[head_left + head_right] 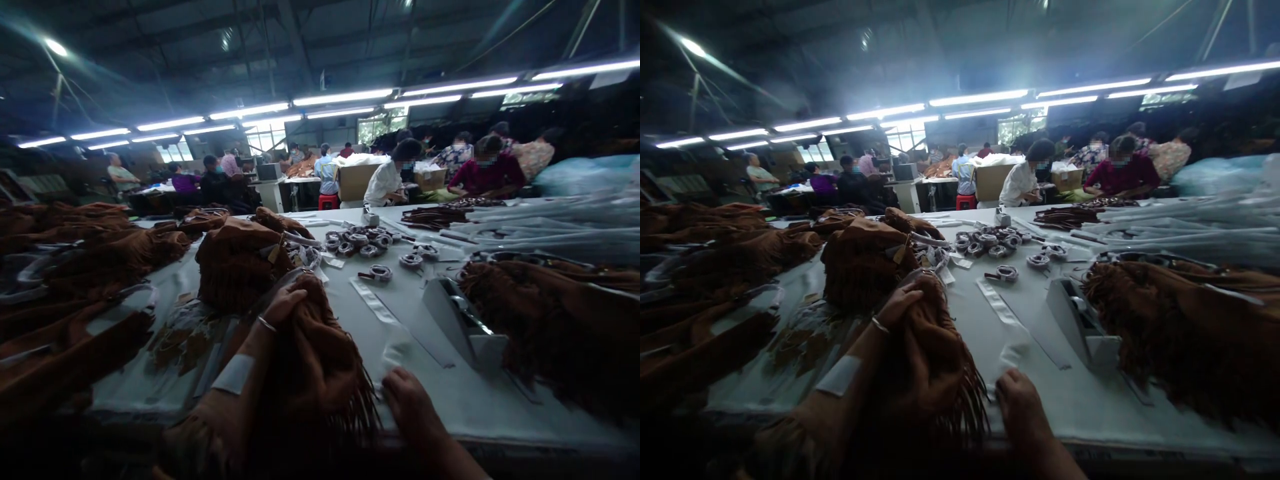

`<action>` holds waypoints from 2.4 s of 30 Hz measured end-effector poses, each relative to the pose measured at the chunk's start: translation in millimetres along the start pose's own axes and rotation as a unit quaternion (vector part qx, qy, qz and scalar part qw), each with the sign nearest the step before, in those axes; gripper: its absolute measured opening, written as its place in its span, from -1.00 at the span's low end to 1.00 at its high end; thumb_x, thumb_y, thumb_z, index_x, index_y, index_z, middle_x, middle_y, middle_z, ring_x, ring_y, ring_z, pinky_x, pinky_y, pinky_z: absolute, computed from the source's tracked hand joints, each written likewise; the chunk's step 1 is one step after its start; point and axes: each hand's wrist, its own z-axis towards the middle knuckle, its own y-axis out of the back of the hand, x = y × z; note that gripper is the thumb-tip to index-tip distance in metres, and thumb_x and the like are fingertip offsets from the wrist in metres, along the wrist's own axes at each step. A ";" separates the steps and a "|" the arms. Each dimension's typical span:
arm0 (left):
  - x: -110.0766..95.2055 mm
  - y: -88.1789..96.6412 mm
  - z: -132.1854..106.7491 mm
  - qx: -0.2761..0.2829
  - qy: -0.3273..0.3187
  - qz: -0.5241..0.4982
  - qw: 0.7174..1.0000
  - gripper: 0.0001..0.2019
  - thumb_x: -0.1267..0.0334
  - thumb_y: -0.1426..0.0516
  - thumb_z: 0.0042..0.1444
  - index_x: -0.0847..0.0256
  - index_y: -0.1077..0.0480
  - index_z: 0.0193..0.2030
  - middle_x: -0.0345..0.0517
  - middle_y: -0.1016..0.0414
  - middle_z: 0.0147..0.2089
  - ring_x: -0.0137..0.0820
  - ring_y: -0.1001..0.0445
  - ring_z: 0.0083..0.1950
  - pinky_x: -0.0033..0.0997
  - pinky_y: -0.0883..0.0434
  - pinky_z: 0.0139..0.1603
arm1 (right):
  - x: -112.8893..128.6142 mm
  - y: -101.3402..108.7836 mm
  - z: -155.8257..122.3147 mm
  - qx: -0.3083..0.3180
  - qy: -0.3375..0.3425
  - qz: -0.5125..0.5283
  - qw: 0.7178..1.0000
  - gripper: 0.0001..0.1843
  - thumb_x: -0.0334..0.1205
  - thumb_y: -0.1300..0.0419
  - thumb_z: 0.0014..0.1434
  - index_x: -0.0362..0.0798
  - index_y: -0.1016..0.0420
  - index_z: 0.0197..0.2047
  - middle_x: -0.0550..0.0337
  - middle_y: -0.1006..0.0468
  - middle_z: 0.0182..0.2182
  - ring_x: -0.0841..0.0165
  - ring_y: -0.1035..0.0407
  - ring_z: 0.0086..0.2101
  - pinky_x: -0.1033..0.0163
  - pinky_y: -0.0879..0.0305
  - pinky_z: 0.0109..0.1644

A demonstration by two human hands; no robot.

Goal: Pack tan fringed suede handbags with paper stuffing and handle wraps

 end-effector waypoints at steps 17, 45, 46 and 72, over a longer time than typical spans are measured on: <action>-57.8 4.7 -13.4 -0.011 0.040 -0.238 0.970 -0.78 0.27 -0.16 0.11 0.25 -0.55 -0.13 -0.16 -0.64 -0.07 -0.13 -0.46 0.22 -0.13 -0.37 0.33 | 15.2 19.6 3.3 0.090 0.051 0.188 0.977 -0.73 -0.21 -0.06 0.27 -0.04 -0.47 -0.42 0.14 -0.51 -0.41 0.35 -0.35 -0.38 0.28 -0.27 -0.26; -49.3 7.8 -14.1 -0.019 0.061 -0.233 0.970 -0.74 0.32 -0.15 0.12 0.26 -0.52 -0.05 -0.14 -0.65 -0.10 -0.15 -0.52 0.14 -0.20 -0.44 0.27 | -2.7 23.0 -8.0 0.060 0.133 0.118 0.982 -0.78 -0.37 -0.02 0.26 -0.05 -0.50 -0.20 0.00 -0.50 -0.17 0.30 -0.42 -0.22 0.21 -0.40 -0.13; -49.4 8.3 -14.4 -0.033 0.071 -0.233 0.969 -0.75 0.31 -0.16 0.12 0.26 -0.53 -0.07 -0.13 -0.65 -0.13 -0.14 -0.53 0.13 -0.20 -0.45 0.25 | -3.6 23.1 -9.5 0.067 0.141 0.103 0.982 -0.75 -0.36 0.00 0.28 -0.05 -0.51 -0.26 0.02 -0.50 -0.23 0.31 -0.42 -0.26 0.22 -0.39 -0.17; -44.2 10.3 -12.5 -0.053 0.070 -0.222 0.971 -0.76 0.30 -0.16 0.13 0.26 -0.53 -0.08 -0.14 -0.65 -0.17 -0.15 -0.55 0.09 -0.19 -0.47 0.22 | -10.0 50.2 -11.0 0.116 0.206 0.073 0.969 -0.74 -0.16 -0.15 0.30 -0.01 -0.48 0.02 -0.02 -0.51 -0.06 0.29 -0.43 -0.15 0.21 -0.36 -0.06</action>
